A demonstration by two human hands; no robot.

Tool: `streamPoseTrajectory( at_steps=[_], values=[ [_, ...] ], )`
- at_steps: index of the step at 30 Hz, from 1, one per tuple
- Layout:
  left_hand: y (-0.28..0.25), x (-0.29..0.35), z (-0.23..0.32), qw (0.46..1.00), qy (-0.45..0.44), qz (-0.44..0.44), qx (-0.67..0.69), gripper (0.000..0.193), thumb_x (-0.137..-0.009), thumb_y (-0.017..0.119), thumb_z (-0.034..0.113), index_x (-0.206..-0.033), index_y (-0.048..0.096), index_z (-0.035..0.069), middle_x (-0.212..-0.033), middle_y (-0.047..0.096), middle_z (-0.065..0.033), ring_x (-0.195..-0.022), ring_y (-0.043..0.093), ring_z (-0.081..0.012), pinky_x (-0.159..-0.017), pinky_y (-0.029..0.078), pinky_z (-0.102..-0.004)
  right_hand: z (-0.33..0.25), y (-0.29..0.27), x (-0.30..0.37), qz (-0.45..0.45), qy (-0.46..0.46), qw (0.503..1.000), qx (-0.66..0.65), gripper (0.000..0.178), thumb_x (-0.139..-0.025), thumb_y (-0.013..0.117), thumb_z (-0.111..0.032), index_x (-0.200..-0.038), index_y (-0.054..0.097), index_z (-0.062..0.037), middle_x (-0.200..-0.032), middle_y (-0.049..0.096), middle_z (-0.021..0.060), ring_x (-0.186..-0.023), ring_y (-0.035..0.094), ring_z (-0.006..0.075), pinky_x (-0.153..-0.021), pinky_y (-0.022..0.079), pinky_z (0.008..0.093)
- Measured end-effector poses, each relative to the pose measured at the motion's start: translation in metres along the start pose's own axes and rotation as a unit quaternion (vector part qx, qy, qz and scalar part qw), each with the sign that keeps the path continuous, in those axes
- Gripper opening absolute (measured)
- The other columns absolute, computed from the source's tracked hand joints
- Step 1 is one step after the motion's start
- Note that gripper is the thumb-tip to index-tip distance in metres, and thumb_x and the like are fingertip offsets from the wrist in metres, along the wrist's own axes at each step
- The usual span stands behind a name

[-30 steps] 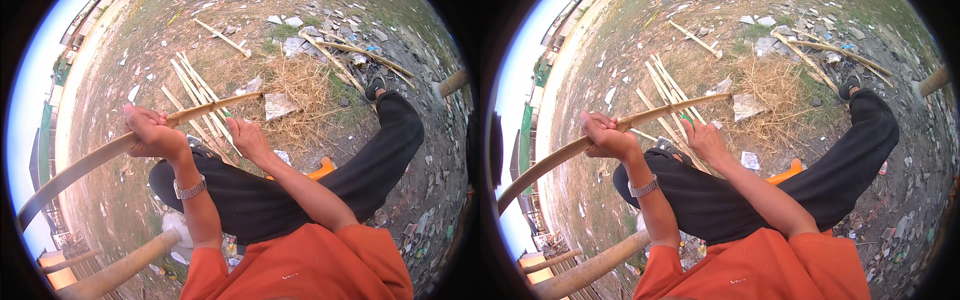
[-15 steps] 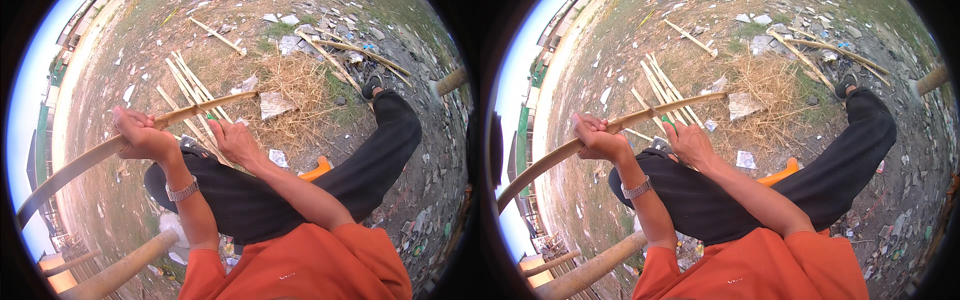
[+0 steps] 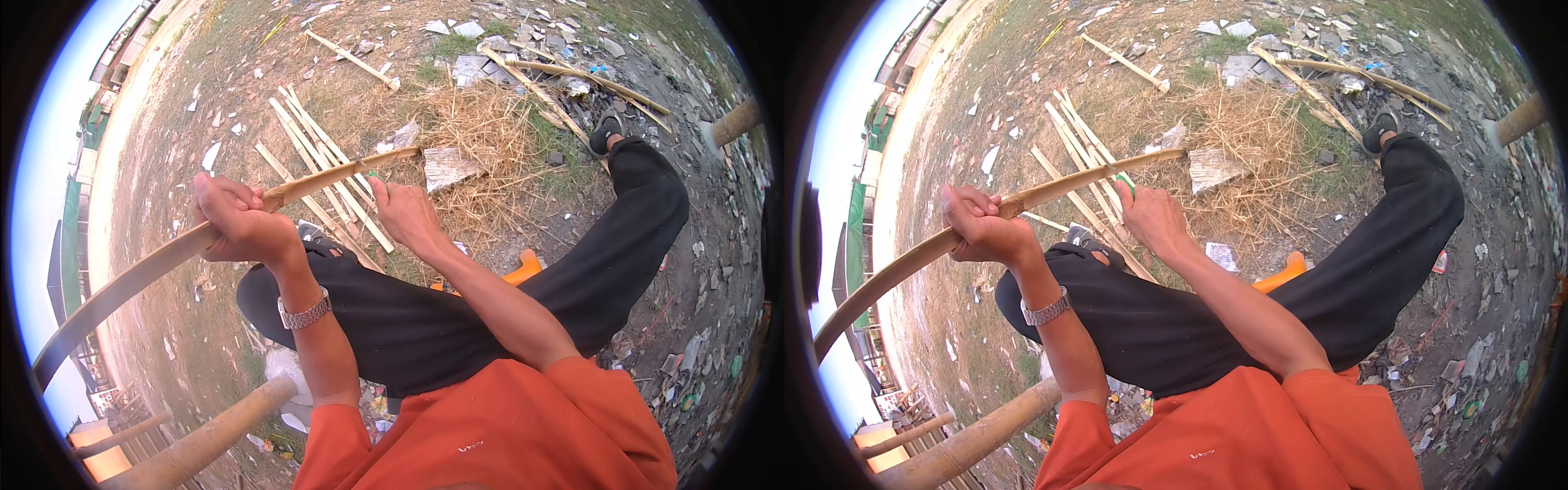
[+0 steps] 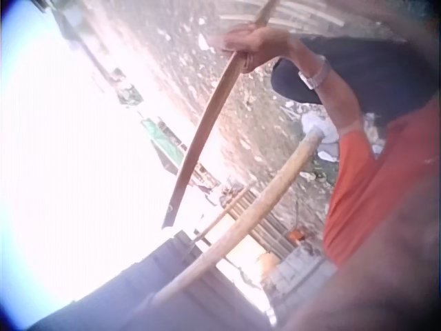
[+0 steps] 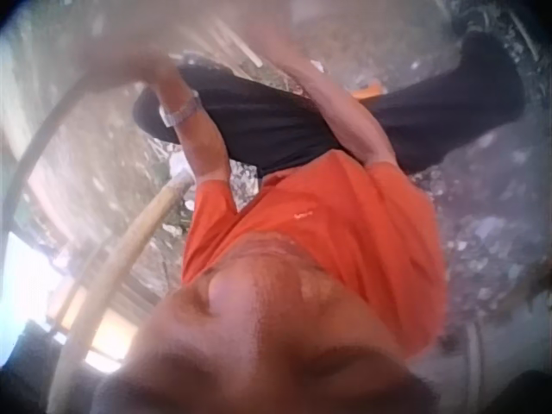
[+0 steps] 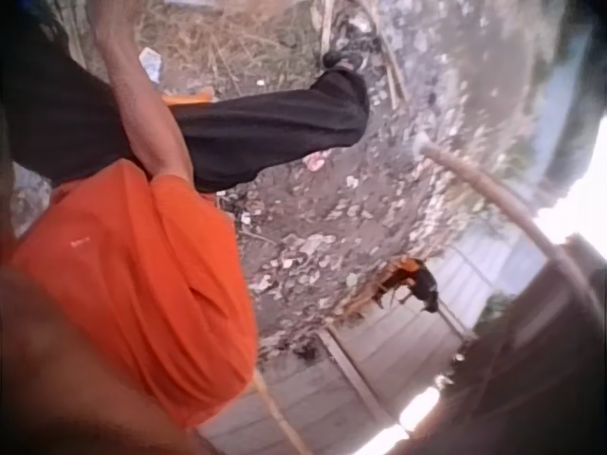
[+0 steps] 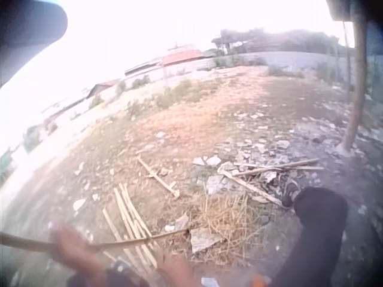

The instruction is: The person sits on a small stool outdoors and uses a green utility knife to shave and smooth a long, thin bamboo stick. They hold the stick with their left hand and scrape along its length with the knife in their right hand, removing thin strips of bamboo.

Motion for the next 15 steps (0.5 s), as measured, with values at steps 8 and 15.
streamPoseTrajectory(
  at_steps=[8, 15],
  values=[
    [0.002, 0.001, 0.001, 1.0, -0.008, -0.008, 0.006, 0.042, -0.088, 0.055, 0.013, -0.051, 0.035, 0.013, -0.045, 0.036, 0.0011, -0.039, 0.031, -0.0053, -0.04, 0.03, -0.0197, 0.036, 0.013, -0.009, -0.057, 0.046, 0.997, -0.036, 0.06, -0.097, 0.029, -0.043, -0.074, 0.06, 0.0031, -0.071, 0.059, 0.0286, -0.074, 0.058, 0.046, -0.074, 0.045, 0.0505],
    [0.009, 0.01, 0.005, 1.0, 0.002, -0.005, -0.009, 0.042, -0.089, 0.054, 0.014, -0.051, 0.036, 0.011, -0.043, 0.038, -0.0003, -0.037, 0.032, -0.0067, -0.04, 0.034, -0.0208, 0.035, 0.018, -0.019, 0.01, 0.038, 0.998, -0.058, 0.063, -0.097, 0.028, -0.045, -0.066, 0.051, 0.0054, -0.06, 0.051, 0.0258, -0.062, 0.053, 0.0394, -0.066, 0.039, 0.0486]
  ],
)
Point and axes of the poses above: each hand's wrist, its own x-axis away from the middle knuckle, its own y-axis out of the palm, z = x × y, the point moved 8 cm from there along -x, towards the middle knuckle
